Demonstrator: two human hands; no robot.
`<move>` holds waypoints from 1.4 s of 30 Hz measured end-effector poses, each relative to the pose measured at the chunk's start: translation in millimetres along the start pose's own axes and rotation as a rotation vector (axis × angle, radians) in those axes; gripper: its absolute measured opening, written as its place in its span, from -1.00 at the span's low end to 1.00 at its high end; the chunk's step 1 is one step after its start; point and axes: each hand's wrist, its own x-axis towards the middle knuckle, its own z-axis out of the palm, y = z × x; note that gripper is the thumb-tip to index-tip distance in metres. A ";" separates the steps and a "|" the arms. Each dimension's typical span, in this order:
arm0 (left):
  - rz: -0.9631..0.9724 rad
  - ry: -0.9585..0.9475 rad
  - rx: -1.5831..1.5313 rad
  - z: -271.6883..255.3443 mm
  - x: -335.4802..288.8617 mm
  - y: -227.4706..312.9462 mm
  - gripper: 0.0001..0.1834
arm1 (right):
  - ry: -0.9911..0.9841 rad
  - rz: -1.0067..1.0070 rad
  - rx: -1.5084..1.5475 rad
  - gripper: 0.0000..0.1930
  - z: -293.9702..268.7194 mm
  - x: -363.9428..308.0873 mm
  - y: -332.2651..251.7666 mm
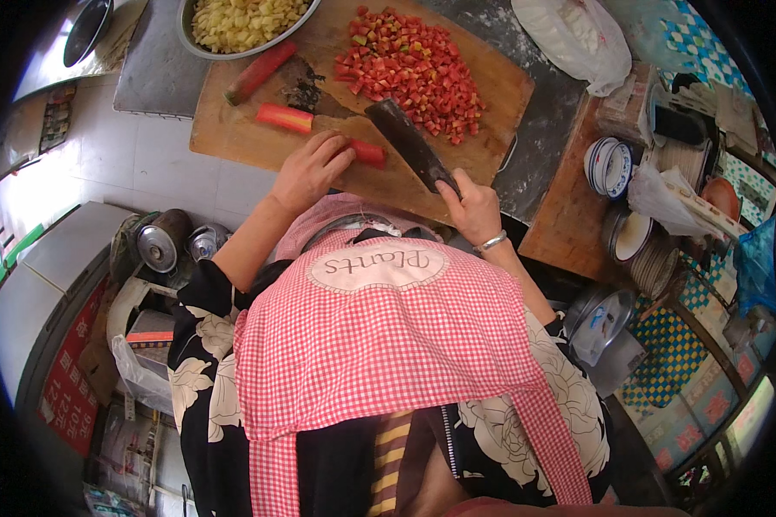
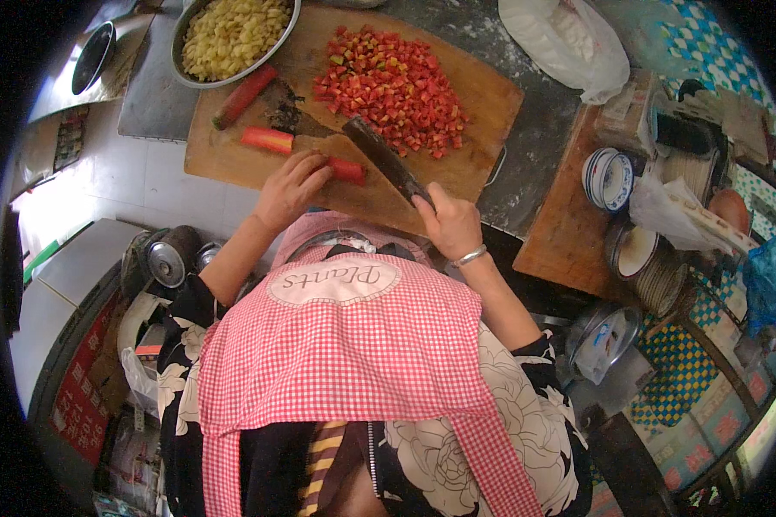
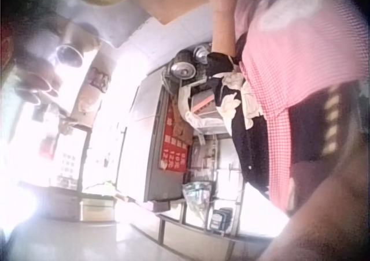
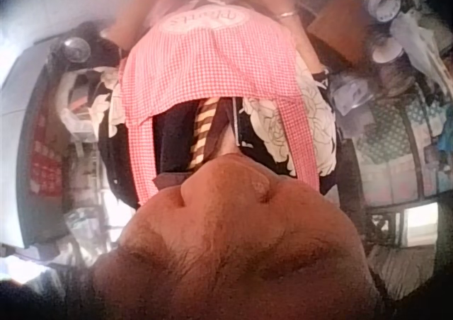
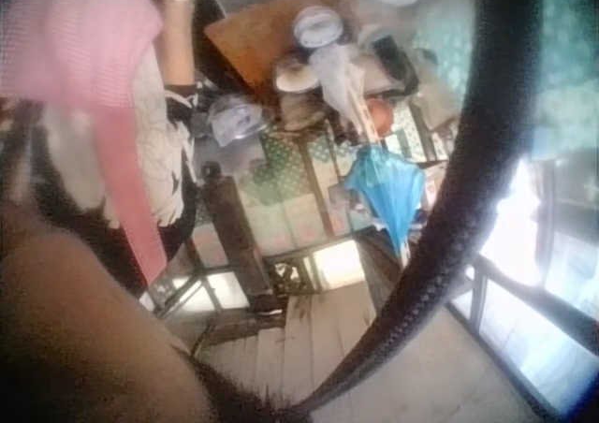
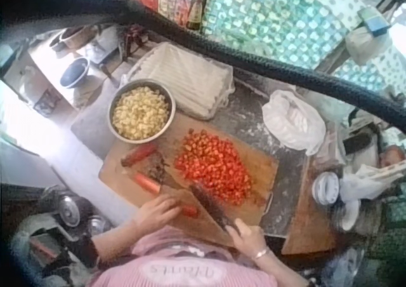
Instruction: The person chops a carrot into small pieces on a wooden cutting board using a cleaver. After finishing the chopping, the person moves to the sink and washes a bowl of diced potatoes under running water, using a strainer to drain them.
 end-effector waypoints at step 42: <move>0.146 0.227 0.059 16.8 4.0 5.1 -0.70 | -0.097 -0.195 -0.280 -0.85 15.5 26.4 -33.6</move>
